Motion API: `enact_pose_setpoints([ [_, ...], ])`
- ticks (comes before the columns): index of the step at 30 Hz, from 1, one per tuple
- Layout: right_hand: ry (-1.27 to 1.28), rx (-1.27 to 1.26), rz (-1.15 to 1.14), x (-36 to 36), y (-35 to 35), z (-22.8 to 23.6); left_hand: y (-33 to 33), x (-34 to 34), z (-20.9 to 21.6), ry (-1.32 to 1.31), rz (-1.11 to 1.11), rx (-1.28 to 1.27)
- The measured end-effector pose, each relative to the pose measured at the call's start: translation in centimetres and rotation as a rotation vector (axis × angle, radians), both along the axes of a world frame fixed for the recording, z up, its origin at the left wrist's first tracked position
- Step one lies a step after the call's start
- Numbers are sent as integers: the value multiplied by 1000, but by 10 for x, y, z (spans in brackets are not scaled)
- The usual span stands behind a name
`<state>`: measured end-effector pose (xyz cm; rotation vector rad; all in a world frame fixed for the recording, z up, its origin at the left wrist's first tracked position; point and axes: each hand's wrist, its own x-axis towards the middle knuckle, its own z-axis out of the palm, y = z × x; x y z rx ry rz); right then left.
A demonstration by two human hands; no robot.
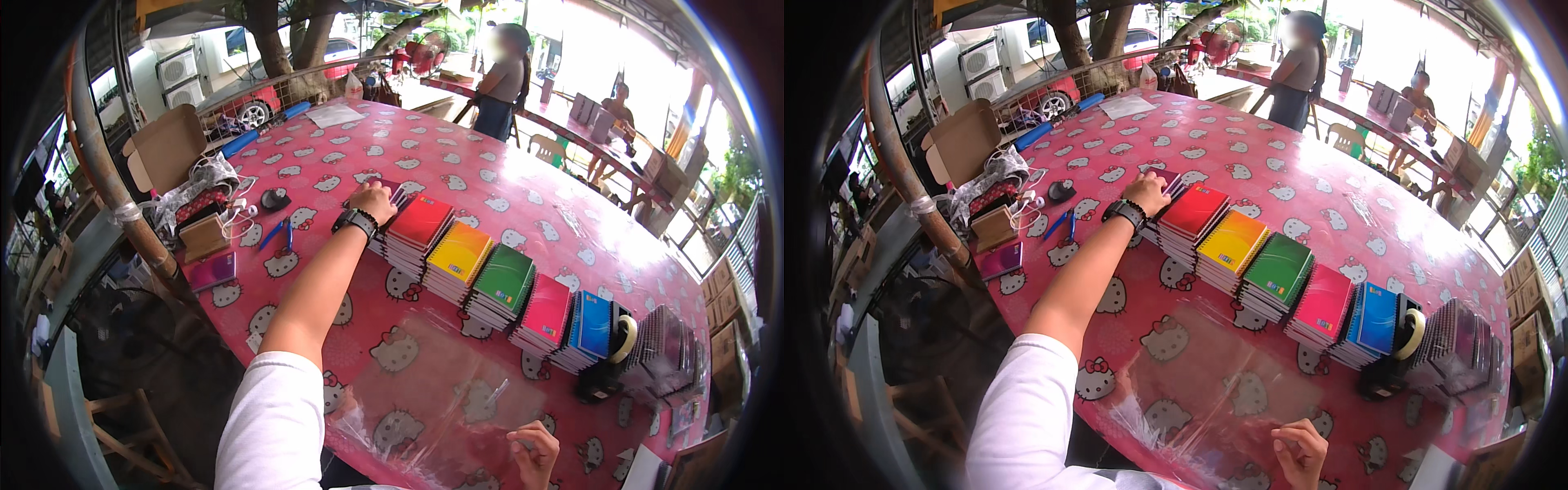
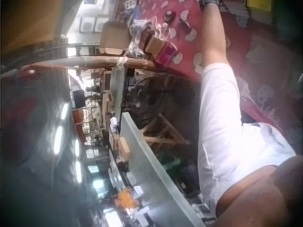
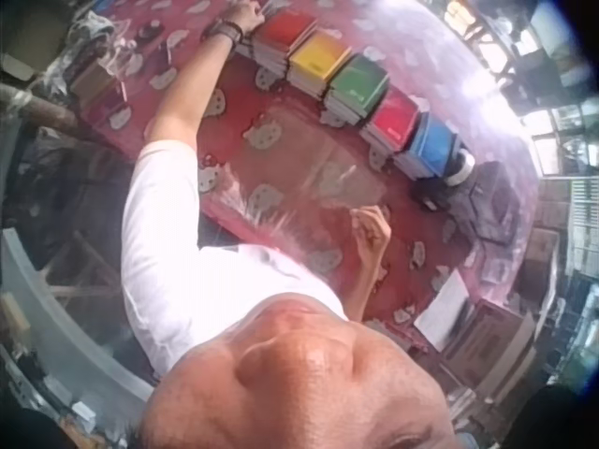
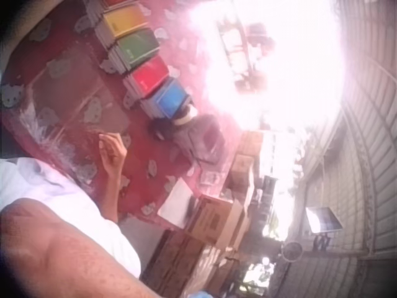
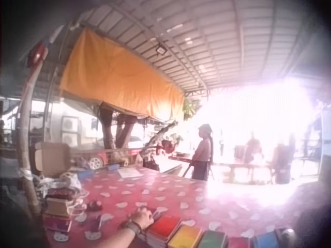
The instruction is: The person places a spiral notebook into a clear plastic bag and applies tape from a dispenser to seal the package. They then collect several notebooks of different colors, stack them together, and place the stack inside a larger clear plastic bag.
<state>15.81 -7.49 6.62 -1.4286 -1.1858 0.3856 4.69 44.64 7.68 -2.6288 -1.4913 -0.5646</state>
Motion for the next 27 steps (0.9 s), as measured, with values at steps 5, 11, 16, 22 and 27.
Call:
enact_pose_setpoints([
  [5,33,-22,10,1,-3,-1,-7,7,4,85,-36,94],
  [11,90,-3,57,-2,-5,-1,9,4,5,158,-68,81],
  [16,46,-74,66,4,-13,-6,-9,9,20,154,-164,40],
  [22,-88,65,21,0,-5,-18,-20,-64,68,-662,-73,514],
  [27,-222,-73,-123,3,-8,-24,-131,-98,46,-1525,-511,-846],
])
